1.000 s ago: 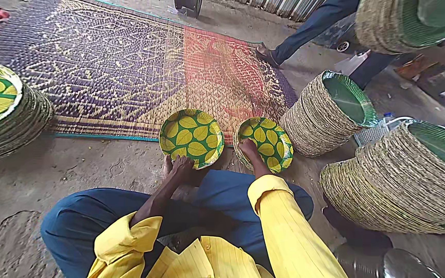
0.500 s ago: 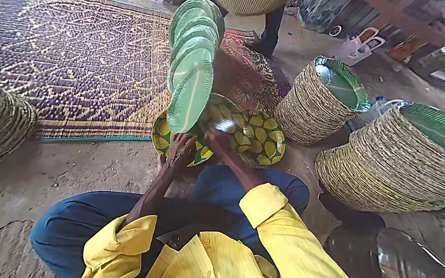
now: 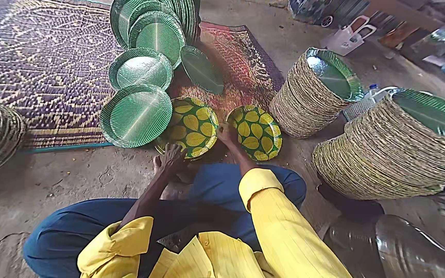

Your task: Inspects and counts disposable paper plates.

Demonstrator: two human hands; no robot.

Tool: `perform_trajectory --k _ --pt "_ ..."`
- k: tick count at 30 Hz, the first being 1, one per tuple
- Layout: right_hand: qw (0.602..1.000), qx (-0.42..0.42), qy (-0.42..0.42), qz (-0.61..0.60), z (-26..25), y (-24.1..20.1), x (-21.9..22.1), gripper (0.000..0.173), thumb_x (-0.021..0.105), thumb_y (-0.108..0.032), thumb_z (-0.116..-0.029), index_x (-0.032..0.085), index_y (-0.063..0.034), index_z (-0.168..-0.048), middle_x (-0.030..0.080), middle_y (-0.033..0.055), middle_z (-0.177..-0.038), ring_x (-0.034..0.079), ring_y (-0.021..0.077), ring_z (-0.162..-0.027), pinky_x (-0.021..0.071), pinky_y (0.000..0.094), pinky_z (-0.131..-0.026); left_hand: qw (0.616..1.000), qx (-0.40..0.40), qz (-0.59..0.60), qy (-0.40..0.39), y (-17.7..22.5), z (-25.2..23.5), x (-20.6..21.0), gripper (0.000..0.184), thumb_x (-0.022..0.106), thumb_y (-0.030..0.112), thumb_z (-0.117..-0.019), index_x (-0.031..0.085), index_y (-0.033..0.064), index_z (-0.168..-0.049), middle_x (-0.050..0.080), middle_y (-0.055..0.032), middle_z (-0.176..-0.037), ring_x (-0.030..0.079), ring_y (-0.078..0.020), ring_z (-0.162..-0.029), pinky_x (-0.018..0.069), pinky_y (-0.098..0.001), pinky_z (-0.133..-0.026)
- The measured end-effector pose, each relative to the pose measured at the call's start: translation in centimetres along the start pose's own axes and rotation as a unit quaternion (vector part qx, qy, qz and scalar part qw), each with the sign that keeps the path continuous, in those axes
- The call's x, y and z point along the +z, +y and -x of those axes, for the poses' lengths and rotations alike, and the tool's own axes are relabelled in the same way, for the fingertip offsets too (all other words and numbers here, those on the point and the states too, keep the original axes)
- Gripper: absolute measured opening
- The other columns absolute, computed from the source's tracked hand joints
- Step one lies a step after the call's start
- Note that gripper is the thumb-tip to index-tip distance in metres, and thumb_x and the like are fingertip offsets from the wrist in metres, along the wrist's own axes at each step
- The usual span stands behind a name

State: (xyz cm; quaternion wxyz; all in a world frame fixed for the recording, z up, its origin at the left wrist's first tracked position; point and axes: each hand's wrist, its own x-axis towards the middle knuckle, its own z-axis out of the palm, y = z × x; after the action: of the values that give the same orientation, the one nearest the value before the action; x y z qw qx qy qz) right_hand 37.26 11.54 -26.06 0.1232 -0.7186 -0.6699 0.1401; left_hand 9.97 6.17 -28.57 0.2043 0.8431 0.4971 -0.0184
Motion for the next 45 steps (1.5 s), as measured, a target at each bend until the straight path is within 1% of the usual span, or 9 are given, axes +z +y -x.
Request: perform_trajectory --k 6,10,22,26,30,33,37,40,45 --pt "0.972 0.202 -0.117 0.037 0.6 4.5 -1.4 0.061 0.072 -0.049 -0.0942 0.066 0.0006 -0.128 0.066 0.0261 -0.128 0.062 0.0425 -0.122 0.048 0.0619 -0.101 0.998 -0.001 -0.001 -0.064 2.6 -0.2 1.9 0.049 0.059 0.035 -0.1008 0.058 0.0052 -0.139 0.059 -0.0221 -0.139 0.051 -0.0429 -0.135 0.0262 -0.0655 -0.118" --pt "0.978 0.183 -0.096 0.023 0.0 5.2 0.2 0.045 0.067 -0.045 -0.0981 0.073 -0.0017 -0.11 0.072 0.0242 -0.112 0.068 0.0421 -0.109 0.0512 0.0645 -0.091 0.996 -0.056 0.002 -0.068 1.4 0.6 0.3 0.038 0.059 0.029 -0.1018 0.066 0.0066 -0.132 0.062 -0.022 -0.135 0.053 -0.0424 -0.132 0.029 -0.0625 -0.118" --pt "0.981 0.176 -0.004 0.087 0.3 0.7 -3.5 0.03 0.05 -0.019 -0.1054 0.071 0.0002 -0.113 0.07 0.0234 -0.118 0.067 0.0411 -0.113 0.0525 0.0613 -0.09 0.994 -0.063 -0.027 -0.088 0.5 1.4 -0.1 0.042 0.052 0.04 -0.1042 0.069 0.0056 -0.123 0.064 -0.0214 -0.13 0.055 -0.0421 -0.13 0.0271 -0.0625 -0.118" --pt "0.99 -0.081 0.086 0.076 2.6 -4.3 -3.0 0.024 0.055 -0.009 -0.1023 0.074 0.0029 -0.107 0.071 0.0229 -0.111 0.071 0.0412 -0.1 0.0566 0.0591 -0.084 0.979 0.062 0.047 0.186 -0.2 1.2 0.5 0.034 0.053 0.029 -0.1046 0.074 0.0033 -0.113 0.073 -0.0178 -0.108 0.067 -0.0363 -0.11 0.0435 -0.0546 -0.107" --pt "0.958 -0.228 -0.168 0.055 6.0 -9.5 2.7 0.024 0.052 -0.005 -0.1026 0.07 0.0052 -0.115 0.069 0.0228 -0.117 0.067 0.0397 -0.111 0.0506 0.0559 -0.098 0.888 0.172 0.035 0.426 0.4 0.5 -0.8 0.029 0.053 0.017 -0.0966 0.076 0.0023 -0.106 0.073 -0.0166 -0.104 0.07 -0.0354 -0.101 0.0497 -0.0537 -0.098" --pt "0.908 -0.262 -0.318 0.08 5.9 -9.6 4.4 0.029 0.05 -0.013 -0.106 0.066 0.0067 -0.12 0.066 0.0266 -0.124 0.062 0.0435 -0.12 0.0465 0.0612 -0.101 0.953 0.107 0.028 0.281 -0.2 1.4 -0.4 0.034 0.053 0.025 -0.1015 0.074 0.0043 -0.119 0.07 -0.0188 -0.119 0.064 -0.0376 -0.116 0.0422 -0.0567 -0.107" --pt "0.969 -0.146 -0.199 -0.034 2.6 -4.2 0.9 0.029 0.065 -0.023 -0.1013 0.073 -0.0009 -0.117 0.071 0.02 -0.12 0.067 0.035 -0.114 0.0508 0.0552 -0.103 0.999 -0.016 0.002 -0.033 -0.3 1.3 0.5 0.036 0.052 0.027 -0.1057 0.064 0.0061 -0.133 0.063 -0.0208 -0.134 0.054 -0.0405 -0.133 0.0291 -0.0585 -0.12" --pt "0.996 0.021 -0.071 -0.041 1.3 0.7 -2.6 0.037 0.065 -0.03 -0.1024 0.068 0.0021 -0.121 0.067 0.0269 -0.119 0.066 0.0438 -0.111 0.0514 0.0634 -0.095 0.995 -0.039 -0.029 -0.087 0.7 1.2 0.1 0.033 0.058 0.021 -0.1012 0.066 0.0038 -0.129 0.063 -0.022 -0.132 0.055 -0.0425 -0.131 0.0259 -0.0598 -0.121" --pt "0.979 0.159 -0.128 0.023 -0.4 5.2 -0.7 0.059 0.07 -0.051 -0.0957 0.068 0.0022 -0.12 0.068 0.0267 -0.121 0.064 0.0428 -0.118 0.0488 0.0628 -0.099 0.996 -0.03 -0.036 -0.072 0.1 1.1 0.2 0.037 0.058 0.031 -0.1021 0.067 0.0065 -0.129 0.065 -0.022 -0.128 0.056 -0.0416 -0.128 0.0275 -0.0599 -0.119"
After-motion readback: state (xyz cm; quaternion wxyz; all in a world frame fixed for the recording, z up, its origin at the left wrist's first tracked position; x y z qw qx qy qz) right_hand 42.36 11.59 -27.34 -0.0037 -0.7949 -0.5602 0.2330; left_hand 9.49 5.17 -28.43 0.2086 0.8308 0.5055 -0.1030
